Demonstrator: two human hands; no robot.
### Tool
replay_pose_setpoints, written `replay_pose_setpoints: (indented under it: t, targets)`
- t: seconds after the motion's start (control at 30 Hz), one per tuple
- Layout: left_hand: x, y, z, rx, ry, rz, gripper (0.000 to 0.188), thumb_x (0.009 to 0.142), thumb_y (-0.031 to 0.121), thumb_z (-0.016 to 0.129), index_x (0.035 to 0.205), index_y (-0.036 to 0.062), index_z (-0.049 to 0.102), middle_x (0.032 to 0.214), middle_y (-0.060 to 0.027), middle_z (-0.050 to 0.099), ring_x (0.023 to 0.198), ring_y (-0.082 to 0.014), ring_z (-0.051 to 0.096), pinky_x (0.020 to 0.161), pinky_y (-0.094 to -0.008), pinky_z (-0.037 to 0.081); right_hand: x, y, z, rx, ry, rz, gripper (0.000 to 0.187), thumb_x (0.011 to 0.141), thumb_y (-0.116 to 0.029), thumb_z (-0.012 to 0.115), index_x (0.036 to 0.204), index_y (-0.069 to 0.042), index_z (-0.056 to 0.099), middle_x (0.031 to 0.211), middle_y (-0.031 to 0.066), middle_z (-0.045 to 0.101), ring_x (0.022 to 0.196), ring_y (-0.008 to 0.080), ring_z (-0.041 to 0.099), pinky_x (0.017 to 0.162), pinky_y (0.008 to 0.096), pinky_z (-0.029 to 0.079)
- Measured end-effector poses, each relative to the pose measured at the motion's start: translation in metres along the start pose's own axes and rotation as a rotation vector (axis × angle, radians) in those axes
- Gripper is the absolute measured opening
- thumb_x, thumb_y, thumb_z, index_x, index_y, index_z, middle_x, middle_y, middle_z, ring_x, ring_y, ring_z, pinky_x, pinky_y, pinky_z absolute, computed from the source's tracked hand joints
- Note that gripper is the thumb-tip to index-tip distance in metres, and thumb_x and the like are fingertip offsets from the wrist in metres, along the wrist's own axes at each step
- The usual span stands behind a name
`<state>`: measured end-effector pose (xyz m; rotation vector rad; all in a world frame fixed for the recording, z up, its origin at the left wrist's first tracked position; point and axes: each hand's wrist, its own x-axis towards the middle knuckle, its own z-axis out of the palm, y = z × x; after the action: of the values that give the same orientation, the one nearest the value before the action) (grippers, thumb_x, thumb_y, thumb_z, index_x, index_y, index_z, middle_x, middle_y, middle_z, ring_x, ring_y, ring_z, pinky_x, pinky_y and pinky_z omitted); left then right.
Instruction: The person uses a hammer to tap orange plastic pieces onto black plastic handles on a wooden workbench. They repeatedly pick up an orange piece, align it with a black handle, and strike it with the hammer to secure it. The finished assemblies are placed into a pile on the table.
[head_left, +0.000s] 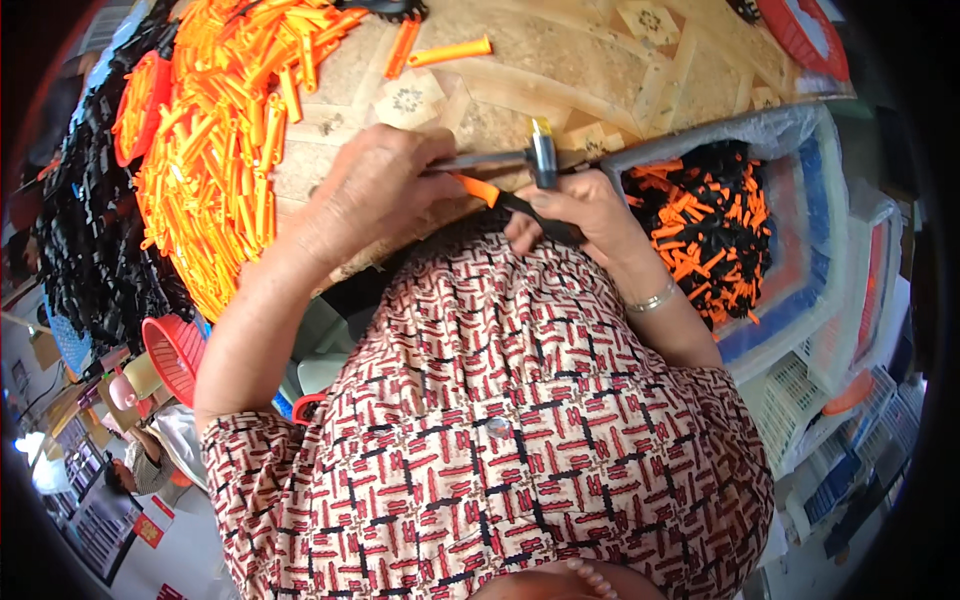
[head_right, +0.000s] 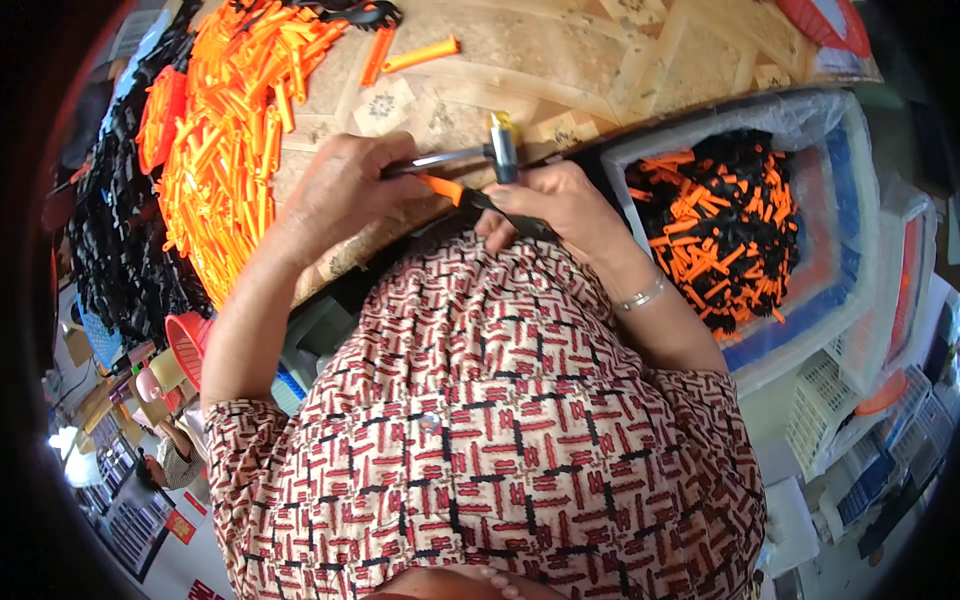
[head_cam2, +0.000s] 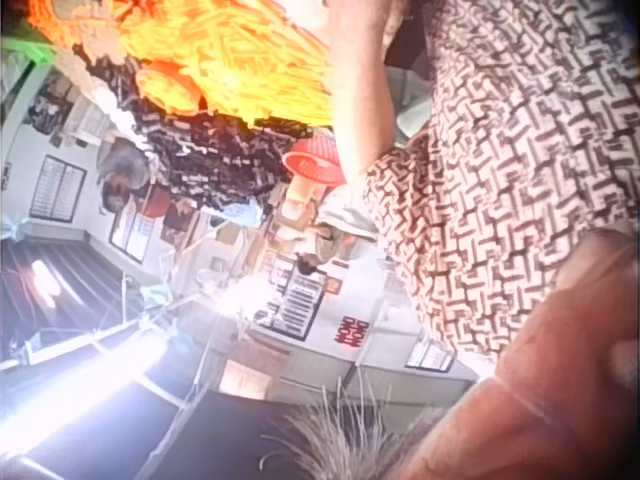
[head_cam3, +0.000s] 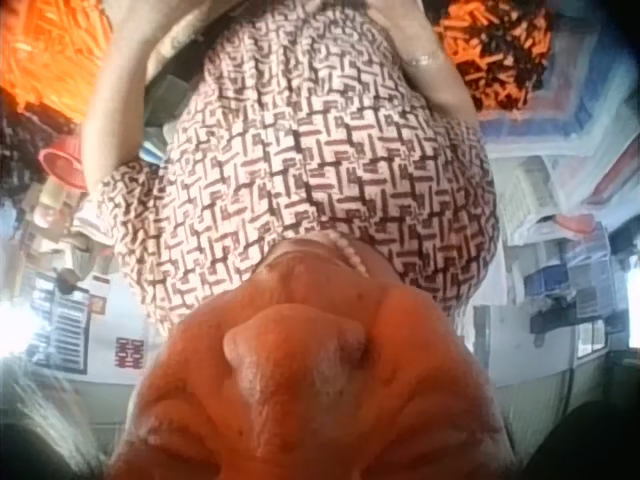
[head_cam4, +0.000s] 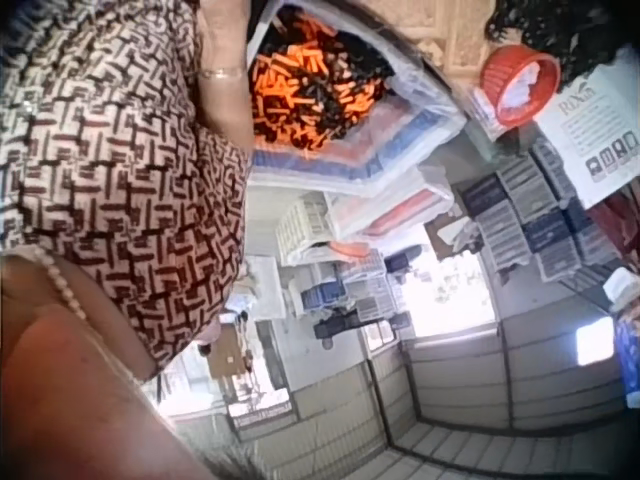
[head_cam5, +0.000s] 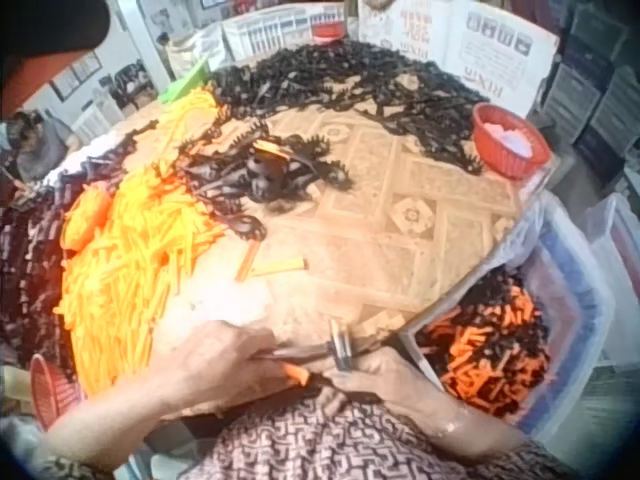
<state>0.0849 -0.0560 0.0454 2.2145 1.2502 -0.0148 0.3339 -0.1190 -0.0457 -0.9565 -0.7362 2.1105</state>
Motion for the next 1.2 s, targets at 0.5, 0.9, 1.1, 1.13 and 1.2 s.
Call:
replay_pose_setpoints:
  t: [0.5,0.9,1.1,1.13,1.2]
  targets:
    - [0.023,-0.056,-0.035,-0.179,0.596,-0.274,0.024,0.095,0.024,0.07,0.11,0.006,0.075,0.07,0.0,0.061,0.067,-0.008,0.053,0.061,-0.0284,0.044,-0.023,-0.026,0.019,-0.92,0.392,-0.596,0.03,0.095,-0.005,0.066,0.125,-0.005,0.07,0.085,0.0057,0.071,0.062,0.0143,0.062,0.061,0.0276,0.051]
    - [-0.026,-0.132,-0.025,0.204,0.656,-0.419,0.027,0.096,0.028,0.068,0.115,0.0099,0.075,0.091,-0.0127,0.071,0.083,-0.0215,0.068,0.075,-0.0368,0.051,-0.01,-0.021,0.033,-1.682,0.238,-1.081,0.042,0.076,-0.002,0.075,0.118,-0.005,0.072,0.075,0.0036,0.056,0.068,0.0214,0.056,0.065,0.0362,0.042]
    - [-0.03,-0.096,-0.011,-0.212,0.671,-0.384,0.022,0.096,0.017,0.067,0.116,0.01,0.074,0.092,-0.0063,0.07,0.09,-0.0166,0.067,0.082,-0.0312,0.051,-0.009,-0.023,0.03,-1.662,0.234,-1.077,0.04,0.077,-0.001,0.076,0.117,-0.006,0.072,0.075,0.0037,0.056,0.068,0.0214,0.056,0.064,0.0363,0.042]
    - [-0.028,-0.102,-0.009,-0.258,0.736,-0.368,0.022,0.096,0.017,0.068,0.115,0.0096,0.075,0.092,-0.0063,0.071,0.089,-0.0161,0.067,0.082,-0.0308,0.051,-0.01,-0.024,0.03,-1.663,0.222,-1.051,0.041,0.077,0.0,0.075,0.118,-0.005,0.072,0.076,0.0045,0.058,0.069,0.0222,0.057,0.066,0.0366,0.043]
    - [-0.021,-0.11,-0.012,-0.347,0.865,-0.326,0.021,0.096,0.017,0.068,0.114,0.0087,0.075,0.09,-0.0063,0.072,0.088,-0.0153,0.067,0.082,-0.03,0.051,-0.011,-0.028,0.032,-1.664,0.208,-1.0,0.042,0.077,0.002,0.075,0.118,-0.004,0.072,0.08,0.0061,0.062,0.071,0.0238,0.059,0.068,0.0371,0.044]
